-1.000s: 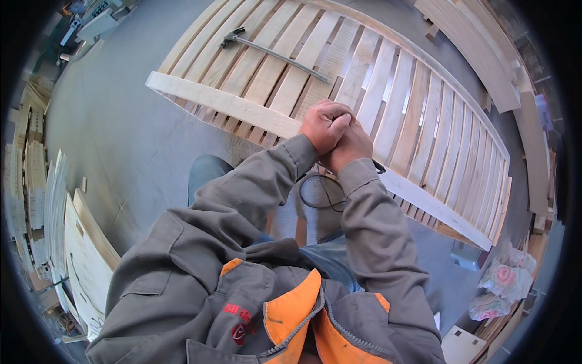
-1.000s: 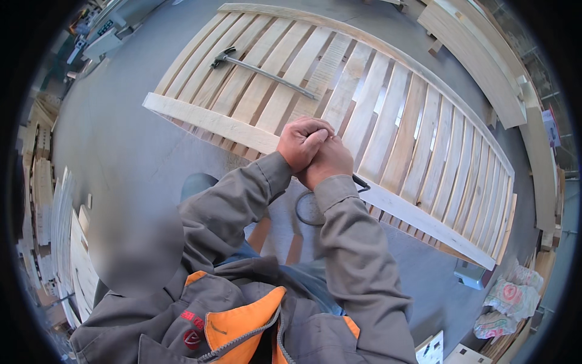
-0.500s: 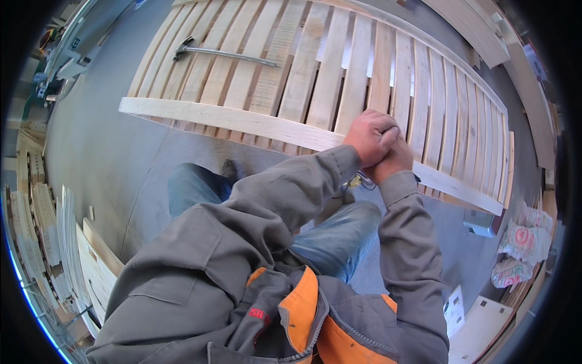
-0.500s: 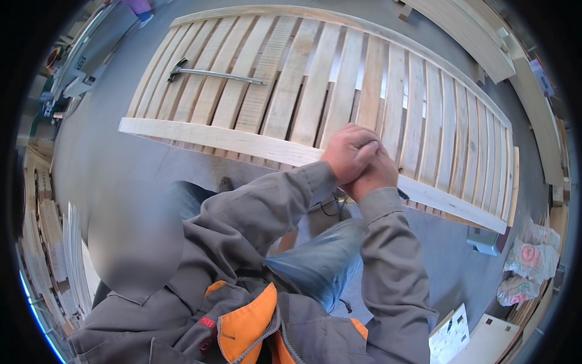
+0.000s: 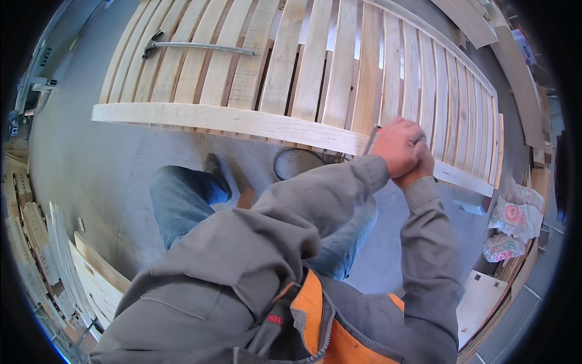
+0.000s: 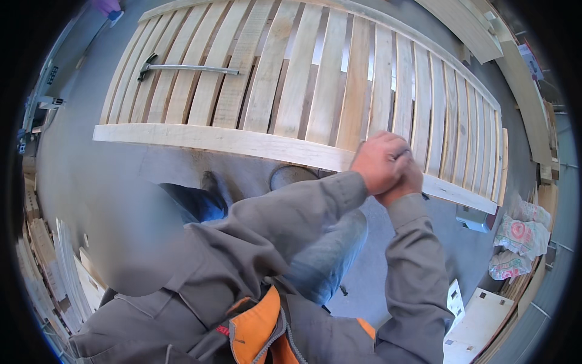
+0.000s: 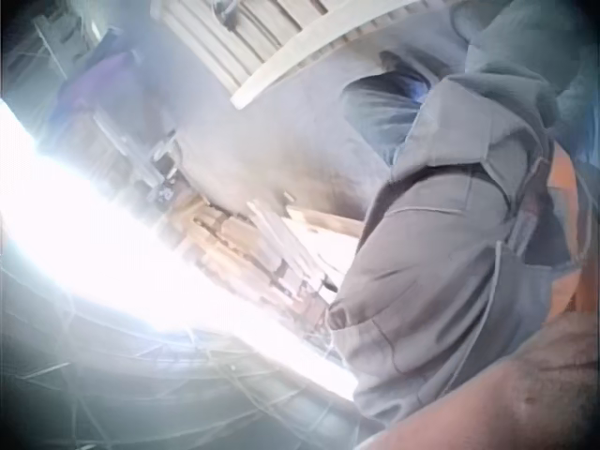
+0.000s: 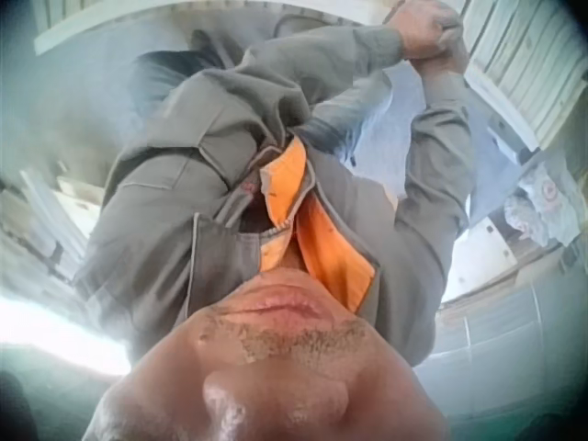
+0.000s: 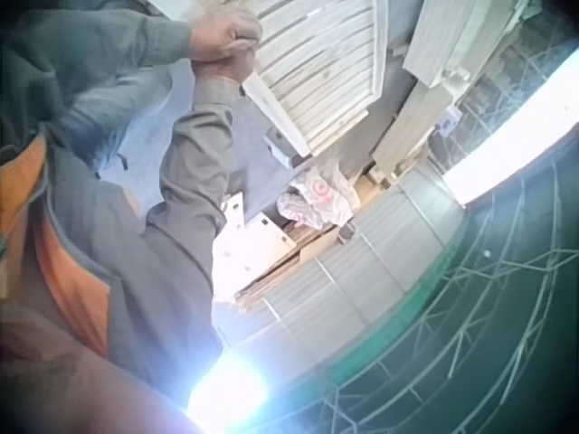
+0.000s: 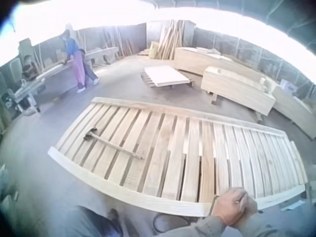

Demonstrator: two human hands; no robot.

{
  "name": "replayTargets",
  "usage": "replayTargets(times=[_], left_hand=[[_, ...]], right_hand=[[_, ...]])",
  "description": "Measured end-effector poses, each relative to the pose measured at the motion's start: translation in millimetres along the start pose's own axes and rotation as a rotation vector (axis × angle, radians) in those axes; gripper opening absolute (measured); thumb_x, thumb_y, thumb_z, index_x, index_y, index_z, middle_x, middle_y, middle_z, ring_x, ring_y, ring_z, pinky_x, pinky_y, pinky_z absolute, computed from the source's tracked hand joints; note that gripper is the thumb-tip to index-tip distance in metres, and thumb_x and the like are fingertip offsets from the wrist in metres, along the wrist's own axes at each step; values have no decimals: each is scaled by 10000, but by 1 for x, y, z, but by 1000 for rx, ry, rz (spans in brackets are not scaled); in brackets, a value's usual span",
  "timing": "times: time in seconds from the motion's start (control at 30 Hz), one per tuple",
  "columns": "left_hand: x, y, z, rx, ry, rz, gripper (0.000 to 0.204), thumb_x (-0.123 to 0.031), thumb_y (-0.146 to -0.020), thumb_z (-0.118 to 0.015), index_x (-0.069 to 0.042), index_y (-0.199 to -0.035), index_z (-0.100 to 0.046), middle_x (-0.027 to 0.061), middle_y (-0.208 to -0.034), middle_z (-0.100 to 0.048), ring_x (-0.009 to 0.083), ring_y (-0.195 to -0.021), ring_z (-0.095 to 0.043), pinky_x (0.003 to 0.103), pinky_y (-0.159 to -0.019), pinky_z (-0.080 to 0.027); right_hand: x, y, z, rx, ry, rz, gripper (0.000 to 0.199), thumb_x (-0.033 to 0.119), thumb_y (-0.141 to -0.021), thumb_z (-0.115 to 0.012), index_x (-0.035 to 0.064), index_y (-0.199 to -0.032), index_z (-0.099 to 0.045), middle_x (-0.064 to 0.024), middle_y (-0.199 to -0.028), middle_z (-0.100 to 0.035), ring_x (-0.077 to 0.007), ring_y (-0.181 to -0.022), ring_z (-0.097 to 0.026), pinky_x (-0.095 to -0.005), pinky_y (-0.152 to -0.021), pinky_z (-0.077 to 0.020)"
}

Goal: The person sands a wooden slatted frame using a red electric sander and a sanding block. They move the sander along the length of the frame, then switch to a sanding block to smooth the edges and corners by hand.

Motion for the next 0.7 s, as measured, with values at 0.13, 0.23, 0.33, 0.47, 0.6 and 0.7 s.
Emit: replayTargets(times=[0.13, 0.23, 0.33, 0.47, 0.6, 0.7], left_hand=[[13, 4, 75, -53, 12, -10, 109, -113, -879, -647, -51, -900, -735, 145, -1016, -731, 353, -1021, -654, 451, -934, -528], [17, 7, 137, -101, 3, -25, 107, -91, -878, -640, -47, -906, -734, 143, -1018, -733, 354, -1014, -658, 451, -939, -524], [21, 11, 197, -159, -40, -29, 112, -66, -875, -632, -44, -913, -735, 139, -1023, -739, 350, -1018, -663, 446, -940, -523], [24, 21, 275, -222, -56, -42, 122, -62, -873, -631, -43, -921, -742, 147, -1020, -748, 344, -1004, -672, 436, -932, -528], [27, 33, 344, -287, -55, -49, 121, -64, -871, -633, -35, -910, -745, 149, -1011, -756, 341, -996, -681, 426, -929, -529], [23, 37, 392, -323, -82, -64, 122, -68, -869, -635, -29, -903, -746, 149, -1005, -761, 337, -987, -688, 418, -928, -529]], right_hand=[[77, -33, 44, 6, -100, 63, 426, 325, -946, -621, 128, -1323, -629, -99, -1349, -649, -264, -1298, -569, -362, -1097, -456], [128, -50, 77, -58, -249, 83, 427, 333, -860, -711, 134, -1237, -682, -95, -1283, -675, -272, -1261, -585, -362, -1068, -474], [181, -73, 94, -221, -260, 211, 429, 324, -805, -760, 130, -1184, -702, -103, -1217, -702, -295, -1179, -636, -387, -1011, -516], [257, -102, 114, -161, -237, 288, 420, 320, -816, -748, 137, -1191, -700, -91, -1235, -696, -275, -1207, -618, -373, -1044, -490], [318, -118, 136, -203, -287, 353, 429, 317, -821, -746, 133, -1205, -695, -89, -1234, -697, -281, -1201, -618, -370, -1051, -485], [366, -132, 168, -185, -281, 386, 426, 310, -817, -753, 129, -1198, -697, -94, -1207, -707, -295, -1181, -628, -380, -1037, -498]])
Point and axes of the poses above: each hand's wrist, its own y-axis away from the middle knuckle, its own z-axis out of the back of the hand, x = y × z, the point moved 9 cm from there along -y, towards the middle knuckle
